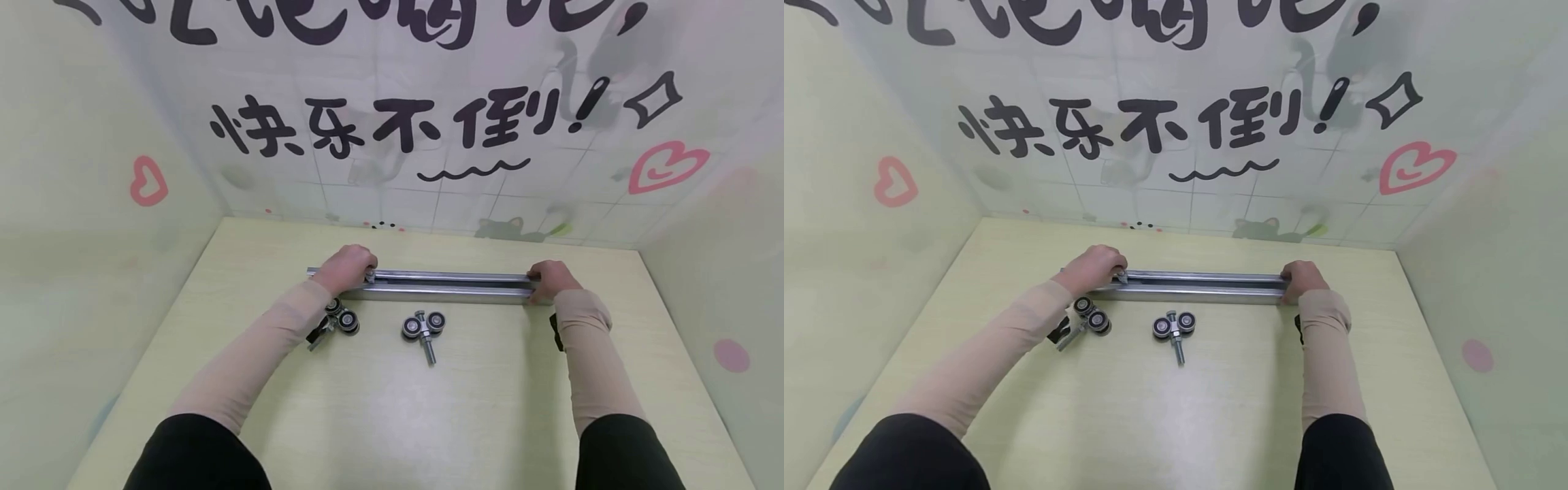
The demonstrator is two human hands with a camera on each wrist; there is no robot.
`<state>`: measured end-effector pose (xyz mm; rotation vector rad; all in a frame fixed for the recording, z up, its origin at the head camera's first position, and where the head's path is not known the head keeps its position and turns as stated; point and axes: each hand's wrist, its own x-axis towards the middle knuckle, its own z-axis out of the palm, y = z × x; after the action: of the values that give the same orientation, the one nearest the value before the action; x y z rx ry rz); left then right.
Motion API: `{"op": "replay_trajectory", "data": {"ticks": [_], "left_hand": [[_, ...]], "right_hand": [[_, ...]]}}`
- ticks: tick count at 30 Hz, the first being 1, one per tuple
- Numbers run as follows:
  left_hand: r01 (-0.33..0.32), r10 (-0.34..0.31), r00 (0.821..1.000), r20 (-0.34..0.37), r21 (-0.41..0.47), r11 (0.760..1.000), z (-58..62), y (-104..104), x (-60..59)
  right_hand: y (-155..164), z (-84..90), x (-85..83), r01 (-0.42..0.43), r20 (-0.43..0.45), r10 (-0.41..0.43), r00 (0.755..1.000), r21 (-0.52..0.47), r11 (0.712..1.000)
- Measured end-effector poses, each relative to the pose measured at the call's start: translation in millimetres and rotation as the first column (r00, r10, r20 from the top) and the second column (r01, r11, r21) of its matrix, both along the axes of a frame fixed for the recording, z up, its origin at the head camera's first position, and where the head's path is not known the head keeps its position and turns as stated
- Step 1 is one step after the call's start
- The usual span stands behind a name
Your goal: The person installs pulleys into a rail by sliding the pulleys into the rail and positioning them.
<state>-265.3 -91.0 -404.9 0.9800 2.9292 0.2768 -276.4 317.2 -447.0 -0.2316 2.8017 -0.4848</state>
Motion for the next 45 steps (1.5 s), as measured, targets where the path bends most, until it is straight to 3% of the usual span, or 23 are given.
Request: {"op": "replay_trajectory", "data": {"ticks": [6,14,33,36,40,45], "left_hand": [[-0.006,0.006,1.0,-0.012,-0.001,1.0,-0.4,-15,-1.7],[-0.075,0.075,0.996,0.04,0.004,0.997,1.8,-35,0.1],[-0.13,0.131,0.989,0.065,-0.019,0.991,3.9,-70,0.5],[-0.141,0.14,0.986,0.094,0.001,0.99,2.8,-73,-0.2],[-0.168,0.155,0.971,0.184,0.057,0.984,1.4,-76,-2.6],[-0.163,0.113,0.95,0.292,0.154,0.974,-3.0,-84,-7.2]], "right_hand": [[2,0.1,-0.1,-0.012,-0.016,0.012,1.0,-0.011,1.0],[3,3.0,0.8,-0.024,-0.019,0.023,1.0,-0.009,1.0],[0,4.9,5.2,0.0,-0.006,0.0,1.0,-0.001,1.0],[0,5.2,4.3,-0.003,-0.005,0.003,1.0,0.001,1.0],[-2,4.6,2.7,-0.017,-0.007,0.017,1.0,0.006,1.0],[-4,4.5,1.8,-0.035,-0.025,0.036,0.999,0.014,0.999]]}}
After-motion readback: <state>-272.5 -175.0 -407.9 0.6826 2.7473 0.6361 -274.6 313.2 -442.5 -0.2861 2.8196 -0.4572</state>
